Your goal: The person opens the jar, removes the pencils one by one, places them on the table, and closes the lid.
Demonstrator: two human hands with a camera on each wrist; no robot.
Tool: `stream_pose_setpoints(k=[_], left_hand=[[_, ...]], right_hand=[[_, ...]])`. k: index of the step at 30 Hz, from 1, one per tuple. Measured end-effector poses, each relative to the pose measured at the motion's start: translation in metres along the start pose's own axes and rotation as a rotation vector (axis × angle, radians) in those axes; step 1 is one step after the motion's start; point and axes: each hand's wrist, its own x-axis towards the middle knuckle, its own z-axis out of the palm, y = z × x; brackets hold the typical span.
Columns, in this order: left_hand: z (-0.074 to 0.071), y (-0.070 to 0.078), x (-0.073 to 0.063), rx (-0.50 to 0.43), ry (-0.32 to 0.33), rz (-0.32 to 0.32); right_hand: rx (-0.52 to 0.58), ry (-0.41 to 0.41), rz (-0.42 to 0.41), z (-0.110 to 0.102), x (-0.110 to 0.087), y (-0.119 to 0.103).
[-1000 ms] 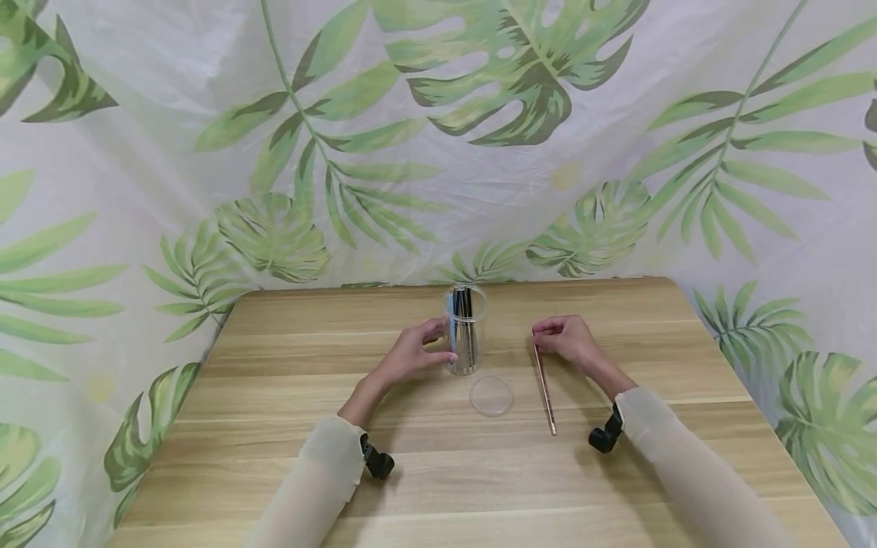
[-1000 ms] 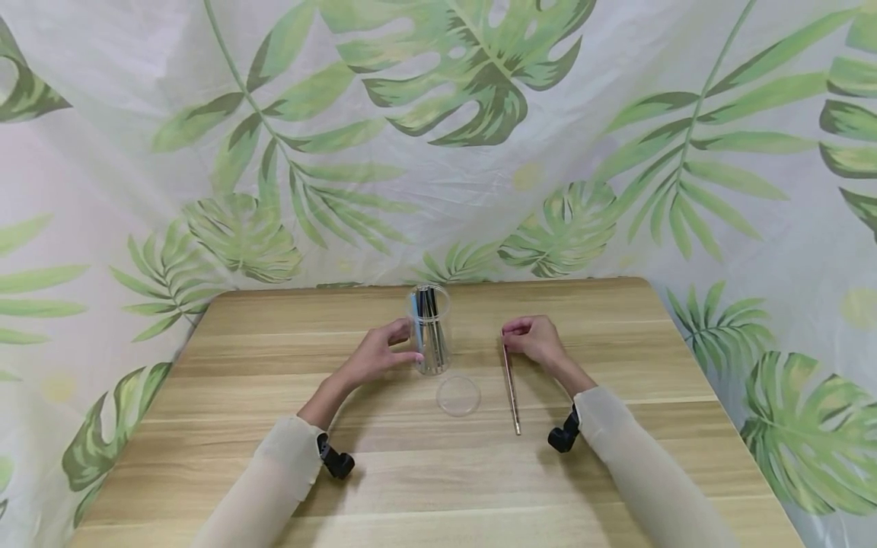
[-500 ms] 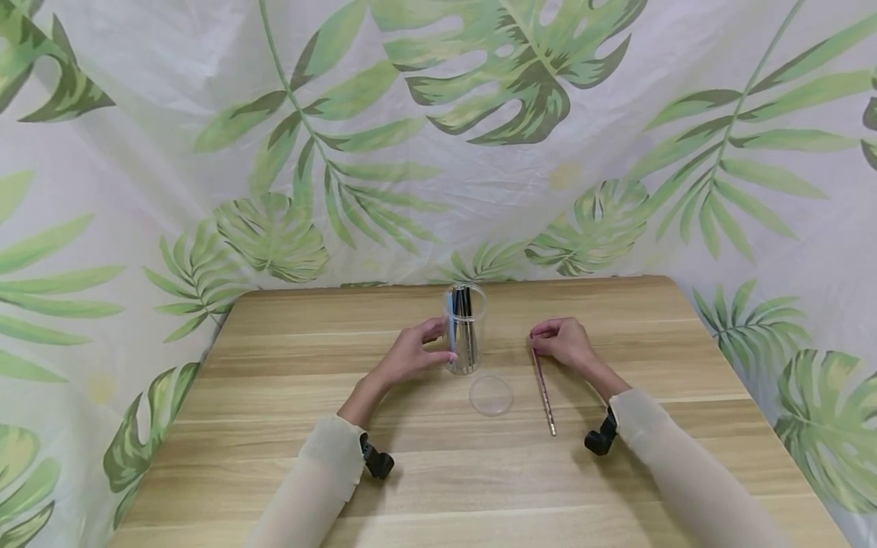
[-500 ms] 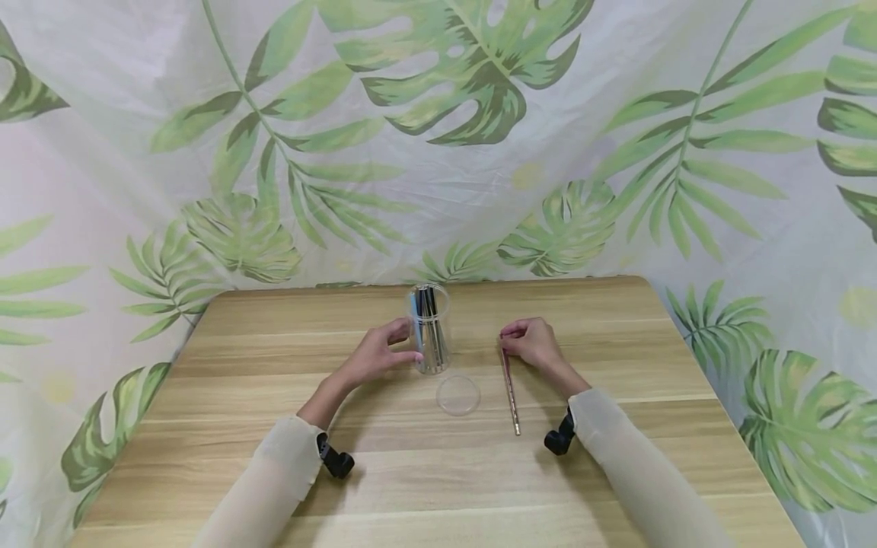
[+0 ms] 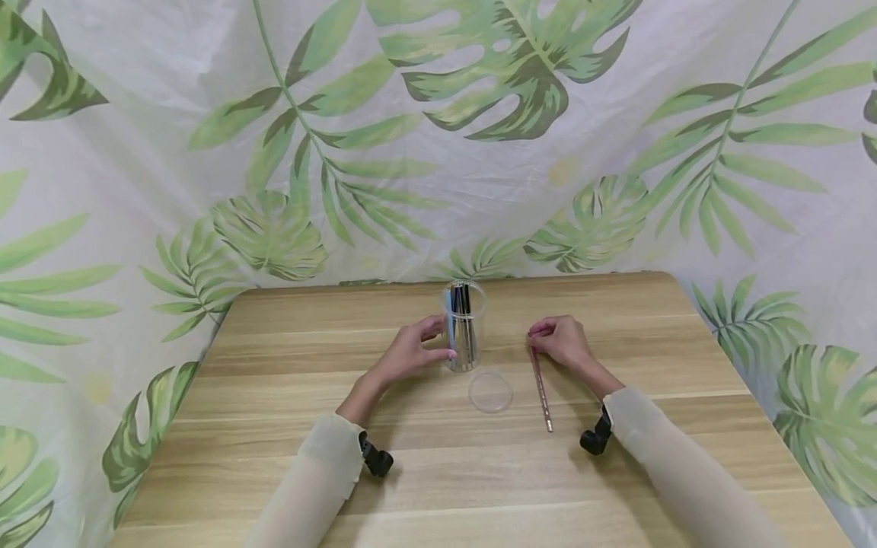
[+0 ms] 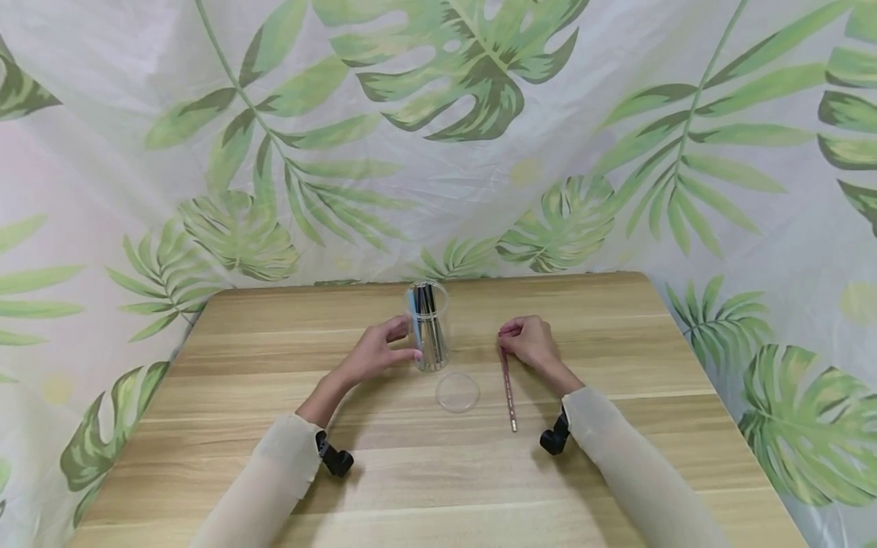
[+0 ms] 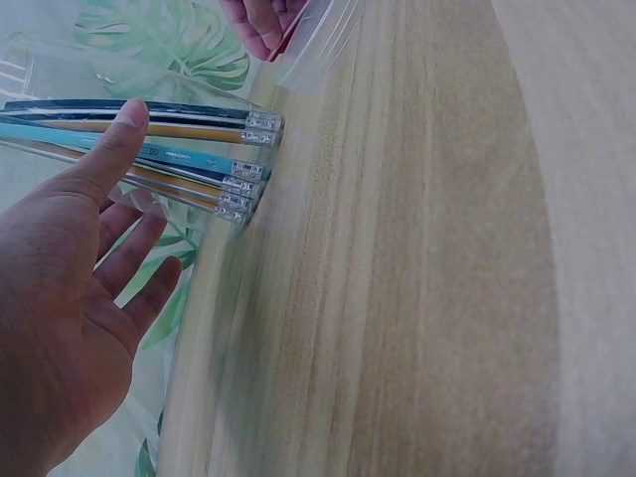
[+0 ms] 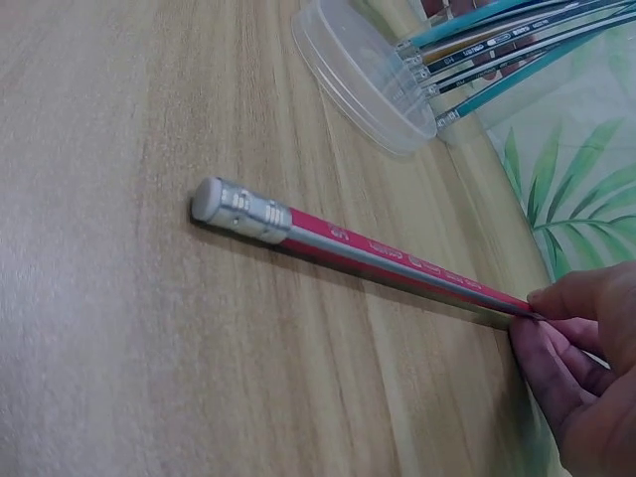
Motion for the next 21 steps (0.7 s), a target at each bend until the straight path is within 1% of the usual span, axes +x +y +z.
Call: stream_pose_setpoints(k=[5,9,18,21], left_hand=[[-0.002,0.0007,-0.0007,0.029,-0.002,-0.033],[-0.0025,0.0015,-0.0004,0.033,-0.007,-0.046],[-0.0019,0.0014,-0.0003,0.035,-0.007,-0.039],[-0.0013,0.0014,-0.0004,0.035,-0.006,-0.037]], right_hand=[[-0.029,0.018,-0.003,0.0007,0.0004,-0.0011],[-0.053,0.028,-0.017,0.0018,0.0002,-0.0007],[-0.104,0.062,-0.011,0.0045,-0.0008,0.0001],[-0.1,0.065,-0.008,0.0048,-0.0014,0.0004]])
